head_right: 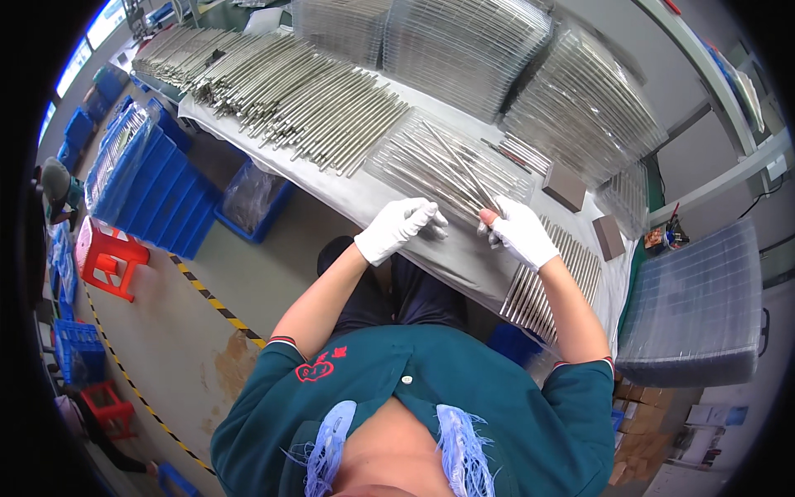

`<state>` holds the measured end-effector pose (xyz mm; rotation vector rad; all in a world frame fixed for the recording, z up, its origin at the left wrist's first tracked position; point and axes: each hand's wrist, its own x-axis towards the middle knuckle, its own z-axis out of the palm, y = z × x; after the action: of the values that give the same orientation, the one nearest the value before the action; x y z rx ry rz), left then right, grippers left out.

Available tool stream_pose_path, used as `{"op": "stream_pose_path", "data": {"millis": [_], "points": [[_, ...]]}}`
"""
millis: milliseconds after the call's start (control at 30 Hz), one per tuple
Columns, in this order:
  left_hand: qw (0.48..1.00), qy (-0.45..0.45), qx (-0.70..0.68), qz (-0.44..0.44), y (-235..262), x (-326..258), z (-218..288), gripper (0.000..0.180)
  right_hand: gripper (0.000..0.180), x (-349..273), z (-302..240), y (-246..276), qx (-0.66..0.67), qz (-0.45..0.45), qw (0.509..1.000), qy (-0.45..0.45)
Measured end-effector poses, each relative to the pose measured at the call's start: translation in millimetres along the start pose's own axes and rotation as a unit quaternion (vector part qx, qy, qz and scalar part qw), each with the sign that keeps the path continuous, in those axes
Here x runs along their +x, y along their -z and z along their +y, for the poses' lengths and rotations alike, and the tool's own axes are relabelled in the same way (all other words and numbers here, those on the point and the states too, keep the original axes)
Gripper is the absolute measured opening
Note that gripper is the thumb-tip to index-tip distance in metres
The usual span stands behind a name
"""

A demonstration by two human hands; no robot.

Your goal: Organizing, aligning, and grouping thin metal rods on a padded workbench in a manufacturing environment.

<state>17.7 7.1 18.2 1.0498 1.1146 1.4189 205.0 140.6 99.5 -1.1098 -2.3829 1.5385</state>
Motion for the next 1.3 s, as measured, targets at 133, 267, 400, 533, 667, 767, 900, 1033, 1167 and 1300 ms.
{"op": "stream_pose_path", "data": {"millis": [133,267,400,533,667,767,900,1033,1167,1300], "points": [[0.998,-0.025,-0.043,0.04,-3,1,0,0.038,0.035,9,0,5,-0.096,0.002,0.995,0.01],[0.998,-0.021,-0.05,0.038,-2,0,-1,0.036,0.038,11,0,3,-0.144,0.017,0.989,0.035],[0.995,-0.024,-0.082,0.044,-4,0,-4,0.036,0.034,9,-5,1,-0.189,0.03,0.981,0.037],[0.998,-0.021,-0.038,0.04,-2,1,-3,0.035,0.023,5,-1,-13,-0.428,0.161,0.865,0.207],[0.997,-0.019,-0.07,0.041,-4,1,-4,0.036,0.018,6,-1,-14,-0.415,0.215,0.849,0.246],[0.997,-0.017,-0.063,0.032,-2,0,-4,0.04,0.02,9,3,-13,-0.425,0.219,0.846,0.237],[0.999,-0.009,-0.046,0.023,-2,0,-3,0.043,0.025,11,7,-13,-0.41,0.232,0.855,0.219],[0.998,-0.013,-0.053,0.022,-1,-1,-2,0.042,0.025,11,5,-12,-0.411,0.235,0.86,0.19],[0.998,-0.023,-0.047,0.021,-2,-1,-1,0.041,0.025,20,9,-11,-0.398,0.222,0.866,0.206],[0.999,-0.021,-0.034,0.026,-2,-2,2,0.041,0.026,28,2,-10,-0.424,0.193,0.867,0.176]]}}
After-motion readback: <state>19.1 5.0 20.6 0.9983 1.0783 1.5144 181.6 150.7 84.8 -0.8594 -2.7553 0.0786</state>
